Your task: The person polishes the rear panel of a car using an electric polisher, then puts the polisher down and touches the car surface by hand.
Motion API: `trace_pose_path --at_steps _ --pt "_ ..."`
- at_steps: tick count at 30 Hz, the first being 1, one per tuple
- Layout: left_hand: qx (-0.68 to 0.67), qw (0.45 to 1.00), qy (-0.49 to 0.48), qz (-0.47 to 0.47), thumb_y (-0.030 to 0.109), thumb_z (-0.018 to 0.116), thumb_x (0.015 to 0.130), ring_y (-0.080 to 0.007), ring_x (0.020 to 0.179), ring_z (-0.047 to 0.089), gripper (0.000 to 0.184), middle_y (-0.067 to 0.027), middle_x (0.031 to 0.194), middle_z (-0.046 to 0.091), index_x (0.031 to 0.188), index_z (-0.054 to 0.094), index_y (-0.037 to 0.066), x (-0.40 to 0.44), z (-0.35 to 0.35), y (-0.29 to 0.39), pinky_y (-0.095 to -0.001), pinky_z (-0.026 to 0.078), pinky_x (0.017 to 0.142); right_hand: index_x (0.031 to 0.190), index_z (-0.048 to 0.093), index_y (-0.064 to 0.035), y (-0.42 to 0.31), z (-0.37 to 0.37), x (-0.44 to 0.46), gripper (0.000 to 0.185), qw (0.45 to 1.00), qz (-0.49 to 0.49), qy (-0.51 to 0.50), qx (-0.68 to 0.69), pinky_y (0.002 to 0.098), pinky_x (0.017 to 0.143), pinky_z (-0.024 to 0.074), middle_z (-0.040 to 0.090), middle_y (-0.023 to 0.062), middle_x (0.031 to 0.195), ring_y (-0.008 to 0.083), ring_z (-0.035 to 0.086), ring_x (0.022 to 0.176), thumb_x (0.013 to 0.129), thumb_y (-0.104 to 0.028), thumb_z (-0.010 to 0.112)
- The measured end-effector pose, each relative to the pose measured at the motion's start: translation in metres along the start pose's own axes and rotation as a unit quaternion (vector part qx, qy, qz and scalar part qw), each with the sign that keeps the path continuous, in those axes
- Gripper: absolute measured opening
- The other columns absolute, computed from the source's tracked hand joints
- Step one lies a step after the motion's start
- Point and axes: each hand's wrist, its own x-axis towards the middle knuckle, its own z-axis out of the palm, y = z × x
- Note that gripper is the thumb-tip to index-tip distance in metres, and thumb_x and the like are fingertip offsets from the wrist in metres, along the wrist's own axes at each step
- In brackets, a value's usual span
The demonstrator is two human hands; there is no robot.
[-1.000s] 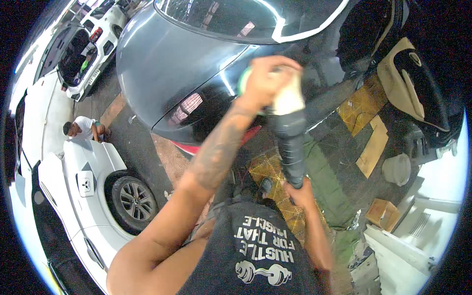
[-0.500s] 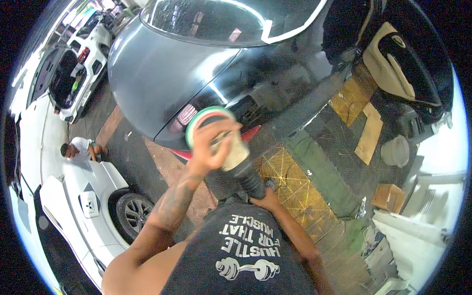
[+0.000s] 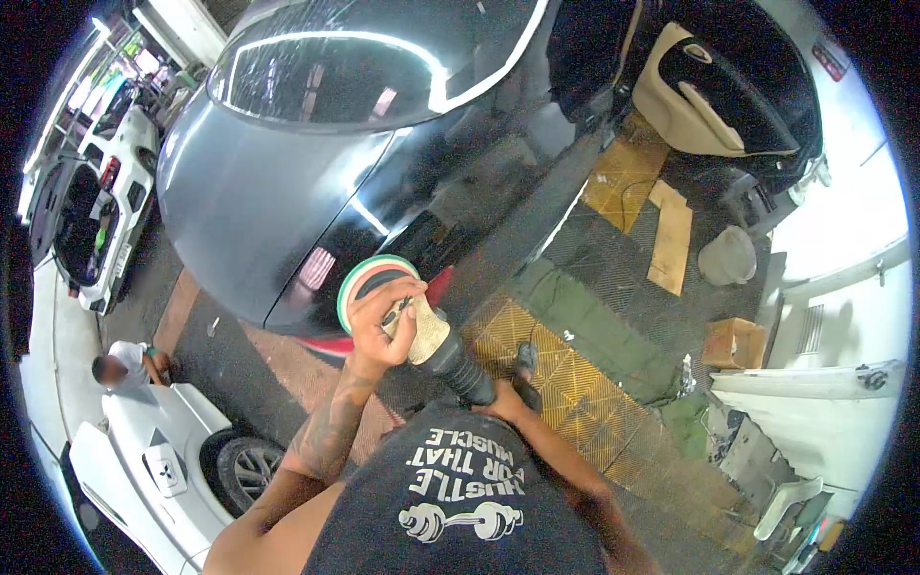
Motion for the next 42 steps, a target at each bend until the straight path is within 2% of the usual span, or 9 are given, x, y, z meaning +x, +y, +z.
trace_pose_path --at_steps 7,9,13,18,26,28,33,36,42 --pt "-0.004 1.0 -0.016 0.019 0.007 0.064 0.078 -0.0314 0.086 0.073 0.022 -0.0178 0.098 0.073 0.098 0.071 0.0 0.082 0.104 -0.04 -0.0365 0.056 0.079 0.111 0.066 0.0017 0.021 -0.091 0.025 0.063 0.999 0.033 0.031 -0.022 0.0407 0.091 0.0526 0.073 0.0169 0.1 0.0327 0.07 0.096 0.065 -0.036 0.087" --pt "0.001 0.999 -0.028 0.015 0.011 0.066 0.079 -0.0321 0.083 0.072 0.021 -0.0173 0.095 0.073 0.097 0.071 0.002 0.113 0.136 -0.046 -0.0366 0.056 0.076 0.111 0.066 0.0005 0.048 -0.112 0.037 0.057 0.991 0.057 0.072 0.095 0.0395 0.087 0.0531 0.071 0.0111 0.093 0.0301 0.068 0.089 0.066 -0.029 0.087" --pt "-0.012 0.999 -0.032 -0.01 0.013 0.066 0.079 -0.035 0.08 0.071 0.019 -0.0174 0.09 0.072 0.094 0.071 0.002 0.156 0.168 -0.049 -0.0379 0.055 0.074 0.119 0.061 0.0001 0.018 -0.171 0.06 0.062 0.982 0.141 0.003 0.125 0.0394 0.089 0.0515 0.069 0.0118 0.102 0.0266 0.066 0.096 0.066 -0.023 0.086" --pt "0.051 0.997 0.055 -0.01 0.009 0.063 0.08 -0.0302 0.086 0.071 0.022 -0.0154 0.096 0.073 0.099 0.072 0.003 0.143 0.12 -0.031 -0.0364 0.054 0.08 0.115 0.065 0.0002 -0.032 -0.196 0.062 0.064 0.996 -0.019 0.092 -0.008 0.0412 0.088 0.0524 0.071 0.0164 0.103 0.0295 0.068 0.097 0.065 -0.031 0.087" --pt "-0.028 0.938 0.311 -0.15 0.021 0.057 0.092 -0.0265 0.092 0.067 0.032 -0.0218 0.102 0.07 0.105 0.066 -0.007 0.054 0.009 0.003 -0.0355 0.054 0.083 0.107 0.066 0.0016 -0.209 -0.232 0.076 0.05 0.944 0.072 -0.246 -0.209 0.0435 0.083 0.0532 0.07 0.0252 0.1 0.0376 0.069 0.091 0.074 -0.034 0.078" --pt "-0.108 0.926 0.334 -0.138 0.02 0.057 0.092 -0.0286 0.091 0.067 0.033 -0.0242 0.103 0.068 0.106 0.065 -0.009 0.055 -0.008 -0.001 -0.0357 0.056 0.081 0.116 0.061 0.0004 -0.224 -0.238 0.073 0.055 0.932 -0.042 -0.284 -0.221 0.0452 0.083 0.0529 0.069 0.0258 0.102 0.0397 0.068 0.091 0.076 -0.034 0.076" --pt "-0.14 0.937 0.28 -0.154 0.019 0.054 0.093 -0.0282 0.087 0.068 0.034 -0.0245 0.103 0.068 0.105 0.064 -0.011 0.101 0.0 -0.029 -0.0359 0.056 0.081 0.121 0.057 -0.0009 -0.259 -0.247 0.054 0.056 0.943 0.071 -0.243 -0.217 0.0424 0.089 0.0519 0.07 0.0216 0.106 0.036 0.068 0.101 0.079 -0.032 0.075" --pt "-0.153 0.951 0.207 -0.172 0.018 0.052 0.092 -0.0261 0.087 0.068 0.034 -0.0229 0.102 0.07 0.105 0.064 -0.012 0.151 0.008 -0.036 -0.0348 0.055 0.082 0.124 0.057 0.0005 -0.244 -0.243 0.05 0.057 0.977 0.03 -0.175 -0.121 0.0421 0.089 0.0521 0.07 0.0223 0.105 0.0352 0.068 0.099 0.08 -0.032 0.074" --pt "-0.192 0.94 0.227 -0.166 0.02 0.052 0.091 -0.0314 0.086 0.069 0.037 -0.0266 0.103 0.068 0.108 0.061 -0.012 0.143 -0.029 -0.051 -0.0381 0.059 0.077 0.12 0.057 0.0011 -0.268 -0.22 0.059 0.057 0.96 0.06 -0.184 -0.202 0.0472 0.087 0.0521 0.068 0.0274 0.103 0.0422 0.067 0.097 0.079 -0.035 0.073"
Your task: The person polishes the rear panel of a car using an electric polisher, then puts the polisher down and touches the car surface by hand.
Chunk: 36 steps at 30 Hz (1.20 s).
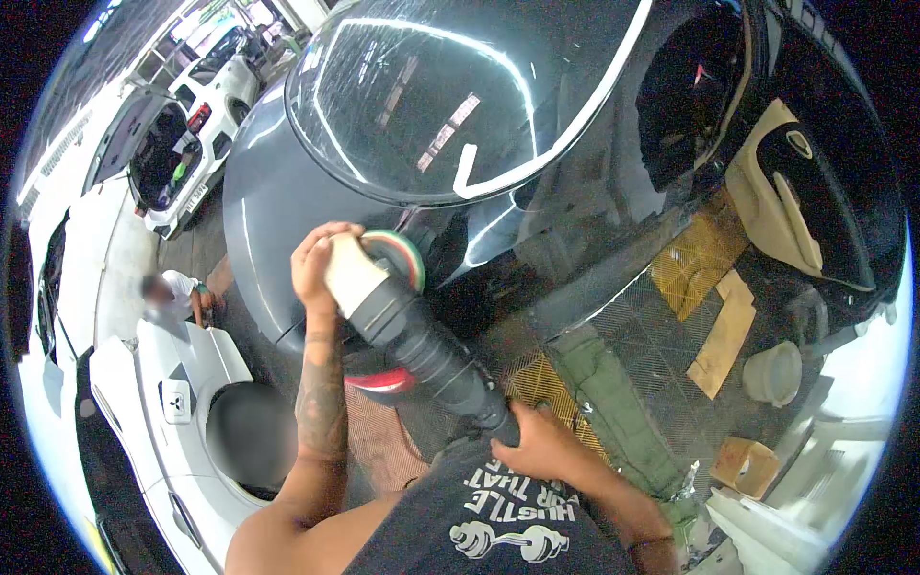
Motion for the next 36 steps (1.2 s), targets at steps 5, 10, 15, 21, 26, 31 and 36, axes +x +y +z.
trace_pose_path --at_steps 5,10,15,21,26,31,36 --pt "-0.038 0.998 -0.037 0.016 0.022 0.053 0.092 -0.0301 0.087 0.068 0.038 -0.0264 0.103 0.067 0.108 0.06 -0.012 0.026 0.021 -0.014 -0.0369 0.058 0.077 0.123 0.057 0.0012 -0.018 -0.017 -0.004 0.056 0.999 0.025 0.007 0.026 0.0435 0.087 0.0525 0.069 0.0247 0.1 0.0379 0.069 0.094 0.079 -0.029 0.073" --pt "0.006 1.0 -0.023 0.017 0.016 0.052 0.092 -0.0275 0.086 0.069 0.033 -0.0239 0.101 0.07 0.106 0.063 -0.012 0.027 0.021 -0.008 -0.0341 0.057 0.079 0.117 0.059 -0.0003 -0.01 -0.021 -0.001 0.05 0.999 0.007 0.023 0.022 0.0443 0.084 0.0525 0.07 0.0238 0.096 0.0399 0.068 0.091 0.077 -0.027 0.073" --pt "-0.045 0.998 -0.026 0.024 0.021 0.052 0.093 -0.0315 0.088 0.069 0.038 -0.0266 0.103 0.068 0.108 0.061 -0.012 0.011 0.018 -0.015 -0.0384 0.058 0.08 0.11 0.061 -0.0001 0.009 -0.01 0.002 0.046 0.998 -0.018 0.053 0.002 0.0459 0.082 0.0529 0.069 0.0249 0.094 0.0413 0.068 0.089 0.076 -0.03 0.072" --pt "0.01 0.996 -0.078 0.034 0.02 0.053 0.092 -0.0306 0.089 0.069 0.037 -0.0251 0.103 0.069 0.109 0.062 -0.011 0.027 0.063 -0.022 -0.0376 0.057 0.081 0.113 0.06 0.0012 0.031 -0.013 0.0 0.054 0.994 -0.007 0.101 0.051 0.0483 0.087 0.0522 0.068 0.0271 0.099 0.0431 0.066 0.094 0.073 -0.034 0.074" --pt "-0.065 0.997 -0.027 0.031 0.017 0.054 0.092 -0.0286 0.086 0.07 0.034 -0.0245 0.097 0.07 0.105 0.065 -0.013 -0.005 0.052 -0.023 -0.0365 0.057 0.08 0.114 0.061 0.002 0.053 0.001 0.004 0.056 0.998 0.002 0.058 0.003 0.047 0.089 0.0521 0.068 0.0277 0.102 0.0425 0.066 0.097 0.072 -0.033 0.075" --pt "0.098 0.985 -0.125 0.065 0.018 0.055 0.091 -0.0184 0.087 0.068 0.029 -0.0137 0.096 0.073 0.099 0.07 -0.006 0.023 0.131 -0.03 -0.0308 0.052 0.082 0.103 0.065 0.0031 0.094 0.001 -0.001 0.051 0.984 0.0 0.15 0.092 0.0447 0.083 0.053 0.07 0.0234 0.095 0.0373 0.068 0.09 0.069 -0.033 0.077" --pt "0.168 0.968 -0.163 0.089 0.021 0.06 0.09 -0.0176 0.087 0.067 0.029 -0.0128 0.095 0.073 0.1 0.07 -0.005 0.011 0.148 -0.032 -0.0302 0.051 0.081 0.095 0.068 0.0024 0.112 0.013 0.001 0.043 0.981 0.032 0.156 0.112 0.0401 0.076 0.0528 0.07 0.0195 0.085 0.0314 0.069 0.081 0.066 -0.028 0.077"
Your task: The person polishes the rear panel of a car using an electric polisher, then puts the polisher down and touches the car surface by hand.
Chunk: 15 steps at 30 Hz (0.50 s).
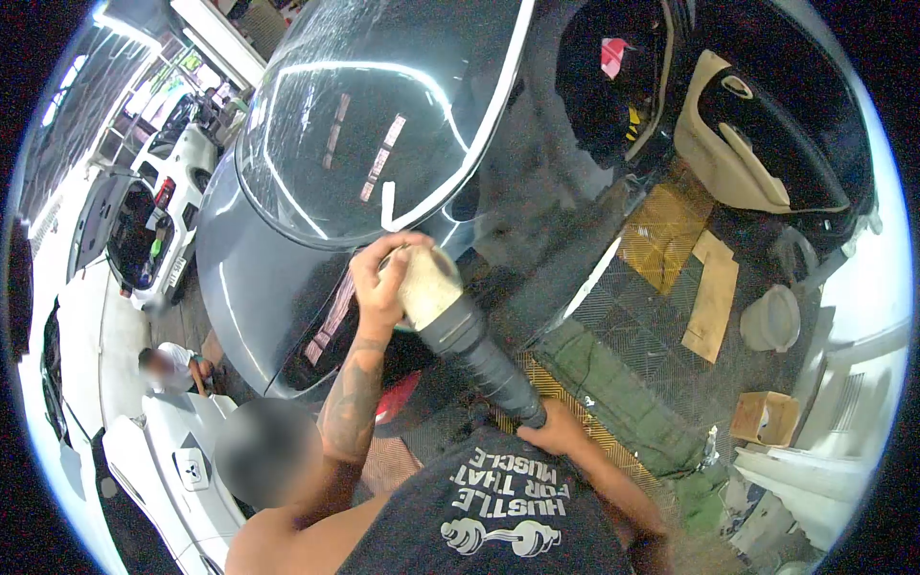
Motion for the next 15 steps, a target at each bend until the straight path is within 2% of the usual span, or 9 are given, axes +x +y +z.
trace_pose_path --at_steps 2,4,6,7,8,10,11,13,15 --pt "0.02 0.999 0.024 -0.014 0.021 0.059 0.09 -0.0189 0.089 0.068 0.029 -0.0139 0.095 0.073 0.099 0.07 -0.005 -0.019 -0.011 0.013 -0.0312 0.051 0.082 0.094 0.068 0.0024 0.021 0.014 0.007 0.042 1.0 -0.017 -0.025 0.01 0.0405 0.076 0.0528 0.07 0.0195 0.085 0.0318 0.069 0.081 0.066 -0.028 0.076" --pt "0.04 0.997 0.06 -0.02 0.028 0.058 0.092 -0.0228 0.088 0.068 0.037 -0.0171 0.097 0.072 0.099 0.069 -0.007 -0.043 -0.024 0.015 -0.0323 0.051 0.083 0.093 0.068 0.0025 0.035 0.022 0.016 0.041 0.998 -0.031 -0.05 0.02 0.0408 0.076 0.0529 0.07 0.0195 0.084 0.0321 0.069 0.08 0.066 -0.028 0.076" --pt "0.073 0.993 0.094 -0.018 0.027 0.057 0.092 -0.024 0.088 0.067 0.037 -0.0186 0.098 0.072 0.099 0.068 -0.008 -0.066 -0.03 0.024 -0.0327 0.05 0.083 0.092 0.067 0.0036 0.039 0.025 0.022 0.041 0.993 -0.08 -0.085 -0.018 0.0401 0.075 0.053 0.07 0.0202 0.084 0.0321 0.068 0.079 0.067 -0.029 0.076" --pt "0.068 0.992 0.101 -0.02 0.026 0.057 0.093 -0.0241 0.088 0.067 0.036 -0.0189 0.098 0.071 0.1 0.068 -0.008 -0.075 -0.033 0.023 -0.0329 0.051 0.083 0.091 0.068 0.0044 0.032 0.02 0.021 0.044 0.993 -0.055 -0.105 -0.014 0.0399 0.076 0.0537 0.07 0.0222 0.085 0.0342 0.069 0.08 0.067 -0.031 0.078" --pt "0.061 0.992 0.107 -0.02 0.026 0.057 0.093 -0.0241 0.087 0.067 0.036 -0.0191 0.097 0.071 0.1 0.067 -0.008 -0.082 -0.033 0.02 -0.0332 0.051 0.083 0.091 0.068 0.0044 0.035 0.021 0.021 0.044 0.994 -0.051 -0.096 -0.011 0.0399 0.076 0.0537 0.07 0.0222 0.085 0.0342 0.069 0.08 0.067 -0.031 0.078" --pt "0.019 0.993 0.115 0.001 0.021 0.057 0.094 -0.0258 0.089 0.067 0.031 -0.0204 0.098 0.071 0.101 0.066 -0.008 -0.087 -0.026 0.016 -0.0359 0.051 0.084 0.088 0.069 0.0049 0.035 0.026 0.017 0.047 0.991 -0.113 0.009 -0.069 0.0419 0.076 0.0545 0.07 0.0237 0.084 0.0375 0.069 0.08 0.064 -0.034 0.081" --pt "0.004 0.994 0.105 0.008 0.019 0.057 0.094 -0.0263 0.09 0.067 0.03 -0.0206 0.098 0.071 0.101 0.066 -0.008 -0.088 -0.024 0.009 -0.0364 0.051 0.085 0.088 0.069 0.0049 0.033 0.028 0.016 0.047 0.992 -0.107 0.022 -0.067 0.0419 0.076 0.0545 0.07 0.0237 0.084 0.0375 0.069 0.08 0.064 -0.034 0.081" --pt "-0.01 0.997 0.073 0.027 0.018 0.057 0.094 -0.0269 0.09 0.067 0.029 -0.0209 0.099 0.071 0.102 0.066 -0.009 -0.078 -0.015 0.003 -0.037 0.052 0.085 0.091 0.072 0.0004 0.019 0.025 0.011 0.055 0.993 -0.001 0.03 -0.116 0.0455 0.077 0.0546 0.07 0.0248 0.085 0.0387 0.07 0.085 0.065 -0.046 0.084" --pt "-0.013 0.998 0.043 0.043 0.019 0.056 0.094 -0.0268 0.091 0.067 0.031 -0.0209 0.1 0.071 0.102 0.065 -0.009 -0.063 -0.005 -0.005 -0.037 0.051 0.086 0.091 0.072 -0.0003 0.017 0.022 0.014 0.056 0.993 0.024 0.038 -0.106 0.0458 0.079 0.0546 0.07 0.0253 0.087 0.0387 0.07 0.087 0.064 -0.048 0.084"
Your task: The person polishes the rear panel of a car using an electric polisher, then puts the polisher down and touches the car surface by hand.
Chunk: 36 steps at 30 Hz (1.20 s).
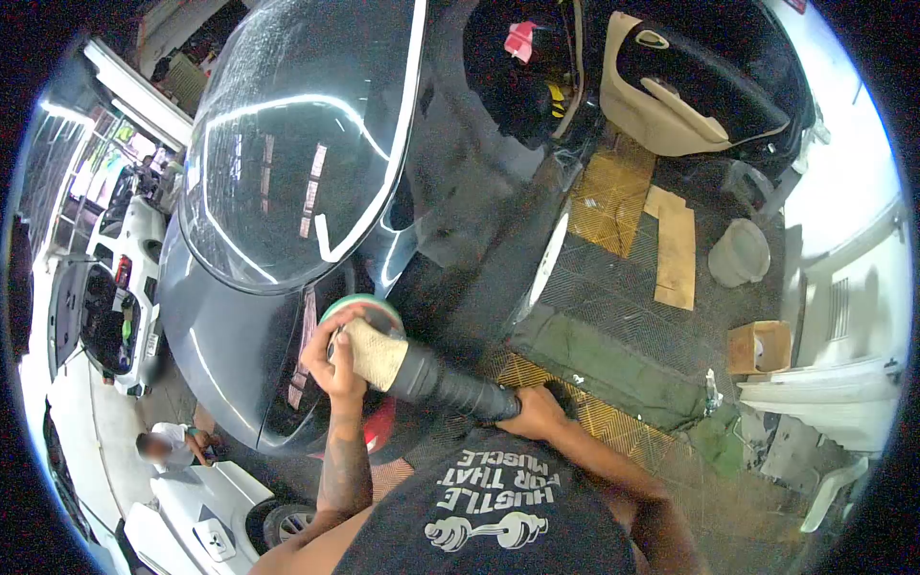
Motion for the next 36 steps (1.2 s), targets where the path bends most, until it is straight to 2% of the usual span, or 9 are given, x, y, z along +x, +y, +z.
trace_pose_path --at_steps 3,6,9,14,17,23,28,32,36 --pt "0.001 1.0 -0.015 -0.003 0.021 0.057 0.094 -0.0263 0.091 0.067 0.033 -0.0213 0.101 0.071 0.103 0.066 -0.009 0.021 0.017 -0.01 -0.0364 0.051 0.086 0.088 0.072 0.0001 0.005 -0.008 0.012 0.058 0.999 0.017 0.007 0.029 0.0468 0.078 0.0549 0.071 0.0253 0.085 0.0394 0.071 0.084 0.061 -0.05 0.086" --pt "-0.017 1.0 0.0 0.015 0.012 0.057 0.089 -0.0277 0.09 0.07 0.023 -0.0182 0.094 0.073 0.098 0.069 -0.006 0.051 0.042 -0.019 -0.0361 0.052 0.084 0.094 0.068 0.0101 0.015 -0.019 0.03 0.067 0.988 0.003 0.142 -0.067 0.0457 0.08 0.0548 0.07 0.0295 0.093 0.0419 0.069 0.09 0.06 -0.046 0.085" --pt "0.021 0.999 -0.011 0.044 0.01 0.058 0.086 -0.0271 0.087 0.07 0.02 -0.0169 0.092 0.073 0.095 0.07 -0.004 0.085 0.077 -0.017 -0.0349 0.052 0.081 0.088 0.07 0.0055 0.014 -0.066 0.054 0.06 0.996 0.033 0.083 0.018 0.048 0.088 0.0522 0.068 0.03 0.098 0.0446 0.065 0.097 0.061 -0.046 0.085" --pt "0.06 0.996 -0.018 0.067 0.008 0.059 0.082 -0.03 0.087 0.07 0.02 -0.0163 0.093 0.073 0.095 0.071 -0.001 0.105 0.125 -0.03 -0.036 0.052 0.082 0.094 0.07 0.0052 0.069 -0.087 0.093 0.06 0.991 0.039 0.123 0.029 0.0483 0.084 0.0537 0.069 0.0294 0.098 0.0419 0.067 0.095 0.059 -0.042 0.087" --pt "0.145 0.988 0.007 0.055 0.021 0.055 0.09 -0.0274 0.093 0.069 0.031 -0.018 0.096 0.072 0.097 0.069 -0.005 0.078 0.114 -0.024 -0.0357 0.052 0.087 0.116 0.059 0.0085 0.064 -0.109 0.093 0.083 0.999 0.036 -0.027 0.004 0.0469 0.094 0.0488 0.062 0.0306 0.113 0.0427 0.06 0.109 0.06 -0.047 0.087" --pt "0.139 0.984 0.107 -0.021 0.028 0.055 0.092 -0.0295 0.093 0.069 0.037 -0.0212 0.098 0.072 0.098 0.068 -0.007 0.032 0.1 -0.006 -0.0388 0.052 0.089 0.112 0.065 0.0054 0.104 -0.094 0.123 0.079 0.99 -0.1 -0.097 -0.006 0.0483 0.094 0.0473 0.063 0.0287 0.113 0.043 0.059 0.109 0.057 -0.045 0.088" --pt "0.152 0.986 0.028 0.056 0.014 0.059 0.08 -0.0339 0.1 0.069 0.028 -0.0176 0.1 0.073 0.1 0.071 0.0 0.087 0.144 -0.032 -0.0419 0.051 0.093 0.11 0.066 0.0039 0.108 -0.119 0.131 0.072 0.992 -0.093 0.082 -0.005 0.0479 0.088 0.0509 0.067 0.0272 0.109 0.0428 0.065 0.1 0.059 -0.042 0.089" --pt "0.113 0.991 -0.045 0.061 0.01 0.059 0.079 -0.0316 0.091 0.069 0.025 -0.0155 0.098 0.073 0.1 0.071 0.001 0.131 0.177 -0.033 -0.0391 0.052 0.085 0.11 0.065 0.0042 0.105 -0.124 0.141 0.07 0.999 -0.004 0.025 0.038 0.0465 0.084 0.0527 0.068 0.0257 0.106 0.043 0.066 0.096 0.061 -0.04 0.087" --pt "0.134 0.989 -0.039 0.059 0.008 0.059 0.081 -0.0313 0.092 0.07 0.024 -0.016 0.099 0.072 0.1 0.071 0.001 0.109 0.16 -0.026 -0.0389 0.052 0.085 0.114 0.064 0.004 0.105 -0.106 0.123 0.072 0.988 -0.052 0.064 0.132 0.0449 0.084 0.0532 0.069 0.0248 0.107 0.0375 0.068 0.098 0.063 -0.041 0.087"
